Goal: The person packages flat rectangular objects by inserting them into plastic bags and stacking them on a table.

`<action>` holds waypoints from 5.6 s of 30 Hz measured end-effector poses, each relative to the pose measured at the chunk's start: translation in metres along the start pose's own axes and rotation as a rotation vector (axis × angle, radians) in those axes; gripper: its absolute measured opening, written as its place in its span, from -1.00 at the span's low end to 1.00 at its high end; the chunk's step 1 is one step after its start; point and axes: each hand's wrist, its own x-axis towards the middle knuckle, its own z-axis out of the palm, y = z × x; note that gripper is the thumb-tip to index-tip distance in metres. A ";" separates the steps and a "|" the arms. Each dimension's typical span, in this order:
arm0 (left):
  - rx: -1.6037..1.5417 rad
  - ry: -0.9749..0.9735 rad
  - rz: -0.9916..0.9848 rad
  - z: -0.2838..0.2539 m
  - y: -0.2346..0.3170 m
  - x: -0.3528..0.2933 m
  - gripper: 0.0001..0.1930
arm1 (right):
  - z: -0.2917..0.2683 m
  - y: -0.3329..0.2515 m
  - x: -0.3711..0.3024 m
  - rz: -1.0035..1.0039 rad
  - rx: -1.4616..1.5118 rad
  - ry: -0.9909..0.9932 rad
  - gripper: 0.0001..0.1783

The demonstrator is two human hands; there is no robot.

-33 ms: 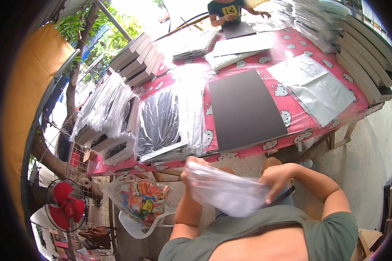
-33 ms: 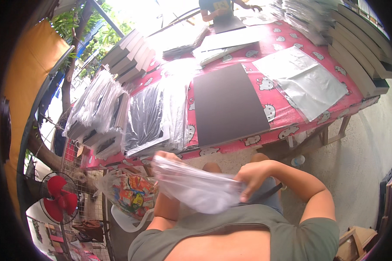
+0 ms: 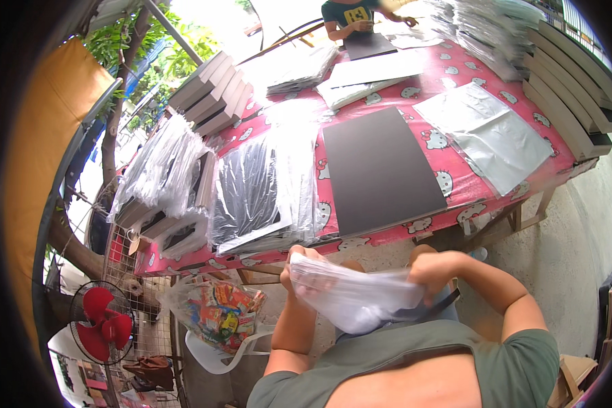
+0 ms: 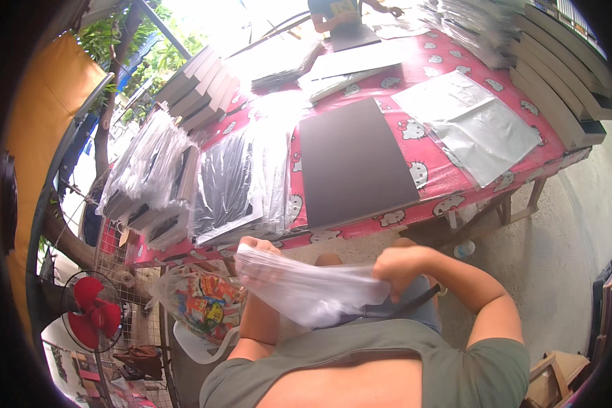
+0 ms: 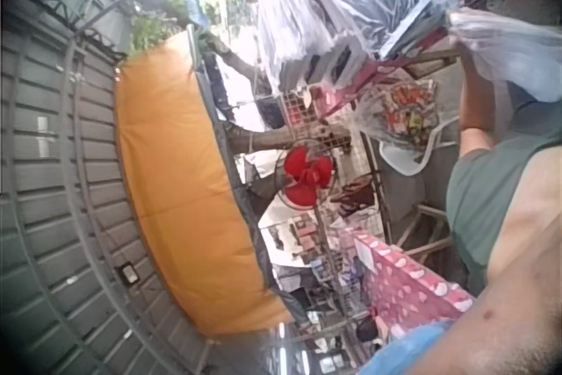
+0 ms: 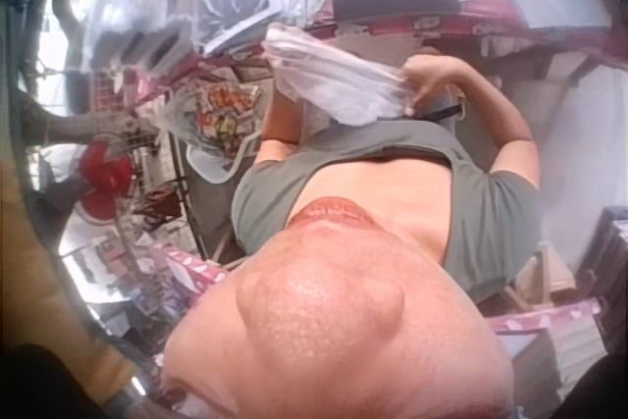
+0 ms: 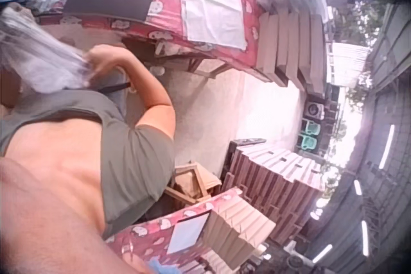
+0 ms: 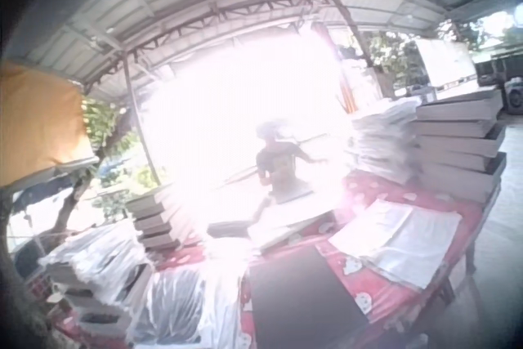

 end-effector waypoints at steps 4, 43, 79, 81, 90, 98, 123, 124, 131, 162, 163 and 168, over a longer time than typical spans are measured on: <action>-0.078 -0.117 0.004 0.030 0.001 0.020 -0.71 | 0.007 0.026 -0.014 -0.875 1.472 0.277 -0.86; 0.086 0.752 -0.104 -0.049 -0.033 -0.059 -0.74 | 0.056 0.043 -0.051 0.132 1.096 1.065 -0.76; 1.960 0.164 0.420 0.058 0.080 0.064 -0.63 | -0.105 -0.028 -0.093 0.039 0.431 1.829 -0.71; 0.631 0.650 0.316 0.047 0.113 0.123 -0.74 | -0.171 -0.023 -0.091 0.009 0.208 1.942 -0.75; 1.546 0.971 0.020 -0.130 0.045 0.055 -0.62 | -0.071 0.163 -0.005 0.190 0.413 1.649 -0.67; 1.192 0.957 0.047 -0.090 0.039 0.077 -0.59 | -0.110 0.110 -0.003 0.298 0.784 1.687 -0.39; 2.023 0.789 0.850 -0.004 -0.006 -0.051 -0.84 | 0.085 -0.026 0.025 0.245 1.467 1.140 -0.56; 2.075 0.953 0.857 -0.010 0.016 -0.046 -0.89 | 0.063 -0.011 0.052 0.139 1.443 1.178 -0.56; 2.452 1.488 0.973 -0.055 0.133 -0.059 -0.58 | -0.102 0.006 0.230 0.038 1.439 0.916 -0.59; 1.723 0.170 -0.002 -0.027 -0.063 0.104 -0.48 | -0.099 -0.005 -0.019 0.236 0.208 1.219 -0.56; 1.361 0.385 -0.229 -0.019 -0.059 0.101 -0.76 | -0.101 -0.008 -0.031 0.275 0.324 1.182 -0.48; 1.175 0.634 0.216 -0.012 -0.054 0.094 -0.90 | -0.070 0.037 0.008 -0.048 0.319 1.342 -0.66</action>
